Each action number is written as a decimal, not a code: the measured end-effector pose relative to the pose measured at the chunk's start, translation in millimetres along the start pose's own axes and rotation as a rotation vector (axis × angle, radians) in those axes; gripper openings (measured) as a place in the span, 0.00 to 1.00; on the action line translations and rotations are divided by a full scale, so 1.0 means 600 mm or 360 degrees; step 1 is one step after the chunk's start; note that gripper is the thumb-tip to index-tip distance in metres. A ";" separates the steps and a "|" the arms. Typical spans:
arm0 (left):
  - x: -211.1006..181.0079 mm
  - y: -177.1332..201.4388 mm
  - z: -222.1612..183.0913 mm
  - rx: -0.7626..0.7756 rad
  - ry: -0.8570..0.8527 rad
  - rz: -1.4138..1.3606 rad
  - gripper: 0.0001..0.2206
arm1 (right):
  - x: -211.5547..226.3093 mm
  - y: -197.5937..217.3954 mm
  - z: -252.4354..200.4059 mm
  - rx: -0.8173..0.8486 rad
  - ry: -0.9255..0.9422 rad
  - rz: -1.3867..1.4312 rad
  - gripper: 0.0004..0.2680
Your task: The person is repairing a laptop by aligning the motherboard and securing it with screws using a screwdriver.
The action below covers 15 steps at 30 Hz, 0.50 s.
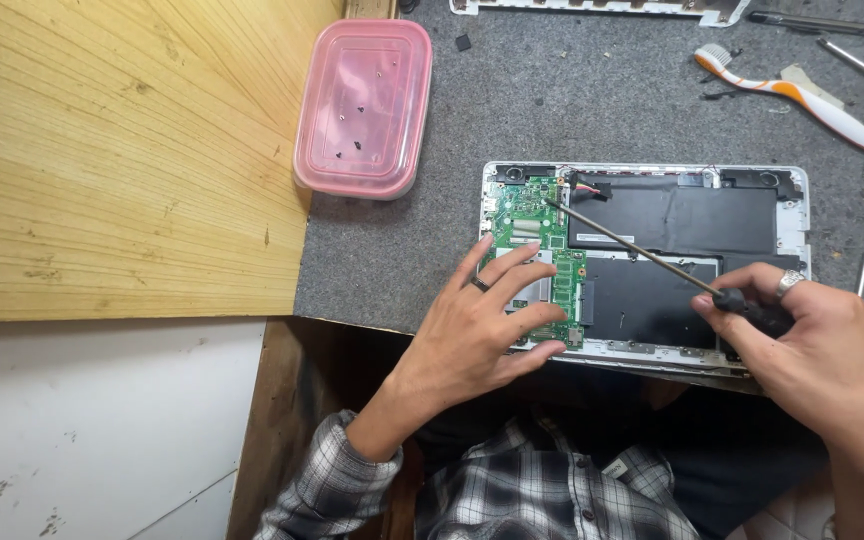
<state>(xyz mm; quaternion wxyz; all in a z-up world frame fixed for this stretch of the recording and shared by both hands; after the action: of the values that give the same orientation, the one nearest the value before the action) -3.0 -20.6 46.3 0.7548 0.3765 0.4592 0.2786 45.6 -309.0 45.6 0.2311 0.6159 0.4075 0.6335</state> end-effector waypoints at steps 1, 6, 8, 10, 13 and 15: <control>0.001 -0.009 -0.001 -0.0015 0.0000 0.0025 0.10 | 0.008 0.004 -0.002 -0.0062 0.0016 0.0116 0.05; -0.004 -0.015 0.002 0.0021 0.0022 0.0125 0.12 | -0.012 0.015 -0.010 -0.0349 -0.0025 0.0272 0.08; -0.008 -0.013 0.005 0.0041 0.0033 0.0166 0.12 | -0.014 0.023 -0.007 -0.0413 -0.0049 0.0297 0.10; -0.009 -0.016 0.006 0.0115 0.0059 0.0166 0.11 | -0.024 0.027 0.000 -0.0442 0.0029 0.0388 0.11; -0.008 -0.010 0.011 0.0009 0.0069 0.0059 0.12 | -0.067 0.025 0.010 -0.0487 0.0036 0.0386 0.12; -0.006 -0.011 0.011 -0.0065 0.0075 0.0070 0.12 | -0.112 0.019 0.016 -0.0516 0.0036 0.0402 0.11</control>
<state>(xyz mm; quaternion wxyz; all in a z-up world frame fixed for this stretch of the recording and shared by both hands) 1.8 -29.1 44.8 0.7451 0.3642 0.4626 0.3133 66.3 -366.3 14.1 0.2414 0.6096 0.2223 0.7216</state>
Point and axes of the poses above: each hand's wrist, its own z-axis towards the middle knuckle, its own y-axis out of the back of the hand, x = y × z, the point moved 3 cm from there along z, towards the middle knuckle, and after that the axes turned 13 degrees about y, right-handed, at the moved point
